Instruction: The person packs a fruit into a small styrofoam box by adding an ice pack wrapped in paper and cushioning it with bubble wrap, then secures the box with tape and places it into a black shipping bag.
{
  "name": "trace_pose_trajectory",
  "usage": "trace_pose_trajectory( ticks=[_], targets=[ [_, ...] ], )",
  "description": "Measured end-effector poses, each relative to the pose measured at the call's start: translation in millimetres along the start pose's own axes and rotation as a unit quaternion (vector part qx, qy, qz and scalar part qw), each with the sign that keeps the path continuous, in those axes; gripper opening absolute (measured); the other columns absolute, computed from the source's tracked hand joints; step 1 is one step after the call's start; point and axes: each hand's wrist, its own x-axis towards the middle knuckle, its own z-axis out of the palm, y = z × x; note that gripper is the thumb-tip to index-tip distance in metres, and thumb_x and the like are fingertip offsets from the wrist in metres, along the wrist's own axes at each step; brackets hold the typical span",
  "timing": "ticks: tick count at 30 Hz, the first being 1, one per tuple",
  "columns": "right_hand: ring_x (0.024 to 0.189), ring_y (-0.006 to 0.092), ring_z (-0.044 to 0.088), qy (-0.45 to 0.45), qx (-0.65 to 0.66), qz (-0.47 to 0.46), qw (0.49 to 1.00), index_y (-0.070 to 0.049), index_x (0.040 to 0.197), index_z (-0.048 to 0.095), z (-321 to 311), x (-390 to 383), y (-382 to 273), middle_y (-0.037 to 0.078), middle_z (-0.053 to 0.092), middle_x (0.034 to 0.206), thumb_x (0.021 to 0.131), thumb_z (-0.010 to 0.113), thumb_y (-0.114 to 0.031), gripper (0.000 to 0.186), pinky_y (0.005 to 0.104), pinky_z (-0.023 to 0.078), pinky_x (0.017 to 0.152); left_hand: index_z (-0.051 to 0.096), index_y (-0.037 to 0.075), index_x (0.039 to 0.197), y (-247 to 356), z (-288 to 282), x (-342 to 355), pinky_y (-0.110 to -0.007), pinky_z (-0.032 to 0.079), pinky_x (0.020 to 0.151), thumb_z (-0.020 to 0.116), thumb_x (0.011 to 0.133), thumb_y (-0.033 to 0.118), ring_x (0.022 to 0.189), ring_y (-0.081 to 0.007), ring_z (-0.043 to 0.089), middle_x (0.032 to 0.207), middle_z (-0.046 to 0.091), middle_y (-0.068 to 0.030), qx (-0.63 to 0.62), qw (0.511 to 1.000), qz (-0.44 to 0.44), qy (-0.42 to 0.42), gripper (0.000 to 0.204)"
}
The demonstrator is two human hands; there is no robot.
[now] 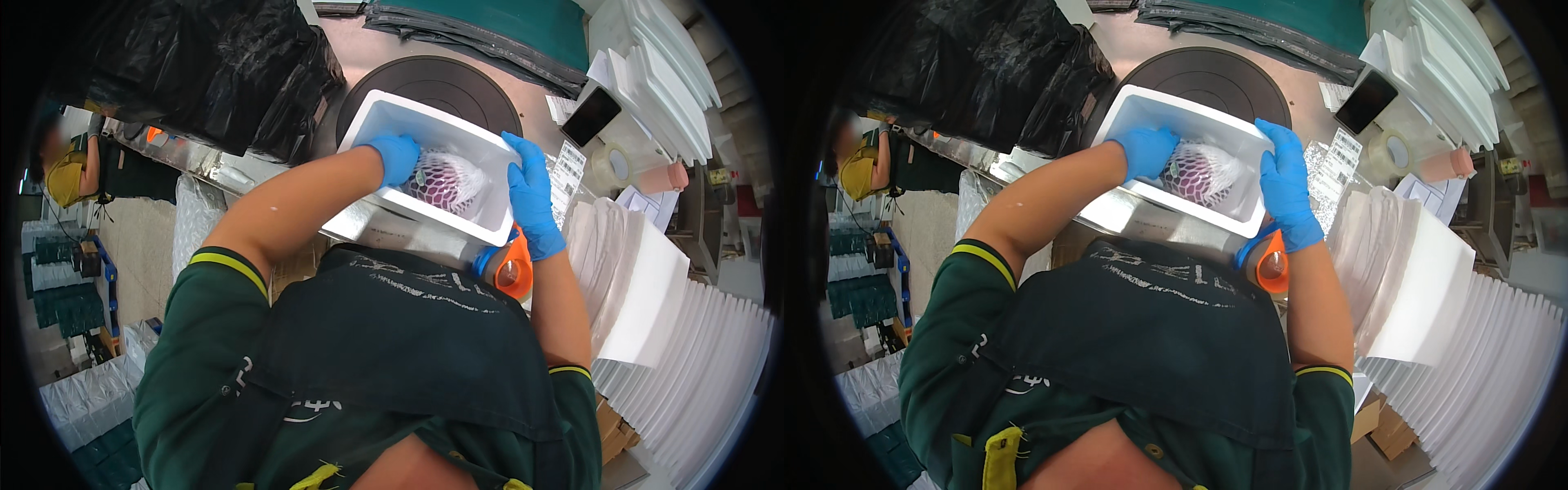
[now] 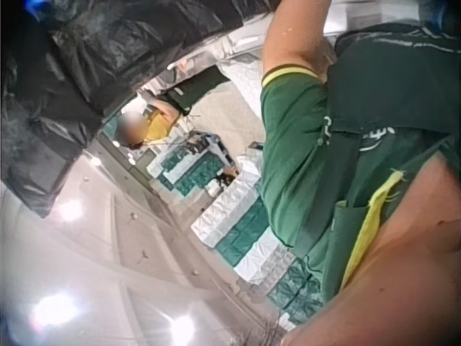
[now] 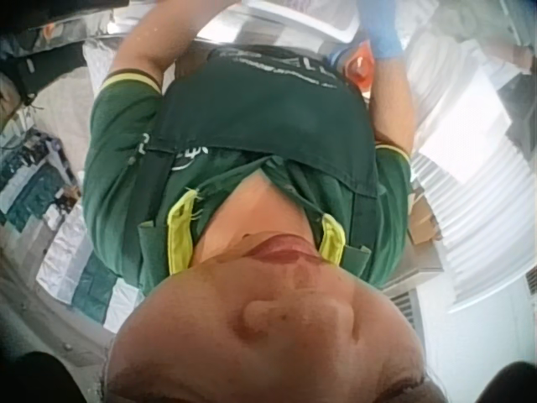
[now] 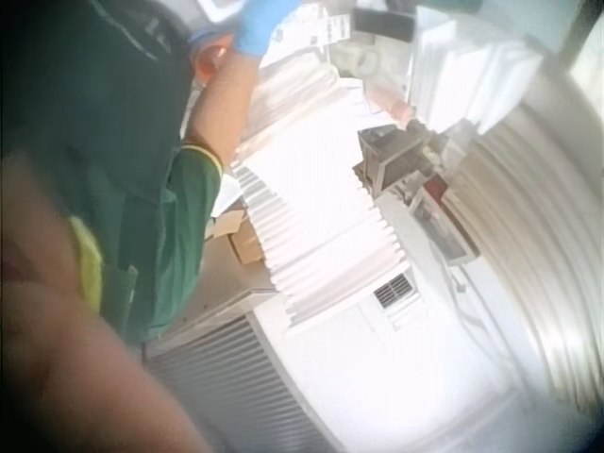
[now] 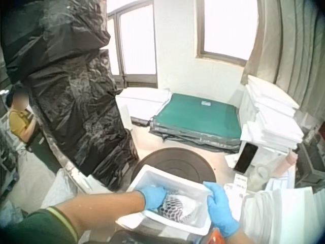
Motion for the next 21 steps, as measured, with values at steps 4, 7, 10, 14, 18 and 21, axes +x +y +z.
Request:
trace_pose_trajectory(
  ticks=[4, 7, 10, 14, 18, 21],
  targets=[
    [0.113, 0.0227, 0.048, 0.001, 0.009, 0.009, 1.000, -0.006, 0.128, 0.053, -2, 1, 0, 0.012, 0.050, 0.120, 0.079, 0.041, 0.003, 0.051, 0.0306, 0.033, 0.102, 0.049, 0.001, 0.121, -4, 18, 15, -0.041, 0.051, 0.082, 0.086, 0.055, 0.033, 0.096, -0.0356, 0.063, 0.106, 0.062, -0.0233, -0.045, 0.999, -0.007, -0.012, 0.082],
    [0.113, 0.0222, 0.048, 0.004, 0.014, -0.006, 1.000, -0.006, 0.127, 0.053, -2, 1, 6, 0.012, 0.051, 0.120, 0.079, 0.041, 0.003, 0.051, 0.0304, 0.034, 0.101, 0.053, 0.001, 0.118, 2, 19, 5, -0.040, 0.051, 0.082, 0.080, 0.061, 0.042, 0.096, -0.0346, 0.063, 0.105, 0.064, -0.0227, -0.056, 0.998, -0.032, -0.005, 0.075],
    [0.113, 0.0216, 0.048, 0.002, 0.043, -0.005, 0.999, -0.007, 0.127, 0.053, 0, 2, 4, 0.011, 0.051, 0.120, 0.079, 0.042, 0.004, 0.051, 0.0303, 0.034, 0.101, 0.063, 0.005, 0.112, 10, 21, 1, -0.042, 0.050, 0.083, 0.070, 0.071, 0.045, 0.098, -0.0348, 0.063, 0.109, 0.065, -0.0176, -0.018, 0.998, -0.032, -0.050, 0.058],
    [0.116, 0.0255, 0.048, 0.004, 0.057, -0.001, 0.998, -0.008, 0.124, 0.055, 1, 2, 1, 0.012, 0.051, 0.120, 0.077, 0.040, 0.007, 0.052, 0.0317, 0.033, 0.103, 0.068, 0.013, 0.110, 11, 28, 11, -0.043, 0.050, 0.085, 0.061, 0.078, 0.048, 0.098, -0.0348, 0.063, 0.112, 0.065, -0.0130, 0.034, 0.991, -0.027, -0.124, 0.049],
    [0.116, 0.0226, 0.047, 0.011, 0.025, -0.027, 0.999, -0.008, 0.127, 0.054, 1, 0, 5, 0.010, 0.051, 0.123, 0.078, 0.043, 0.005, 0.051, 0.0300, 0.032, 0.102, 0.068, 0.015, 0.112, 8, 31, 12, -0.043, 0.049, 0.086, 0.061, 0.077, 0.050, 0.100, -0.0350, 0.062, 0.111, 0.065, -0.0129, 0.076, 0.989, -0.021, -0.128, 0.050],
    [0.117, 0.0234, 0.047, 0.019, 0.021, -0.027, 0.999, -0.008, 0.127, 0.055, 3, -5, 1, 0.011, 0.051, 0.123, 0.078, 0.043, 0.005, 0.051, 0.0310, 0.032, 0.104, 0.067, 0.016, 0.113, 11, 23, 5, -0.043, 0.049, 0.086, 0.061, 0.076, 0.051, 0.100, -0.0349, 0.062, 0.111, 0.066, -0.0126, 0.038, 0.991, -0.042, -0.121, 0.052]
  ],
)
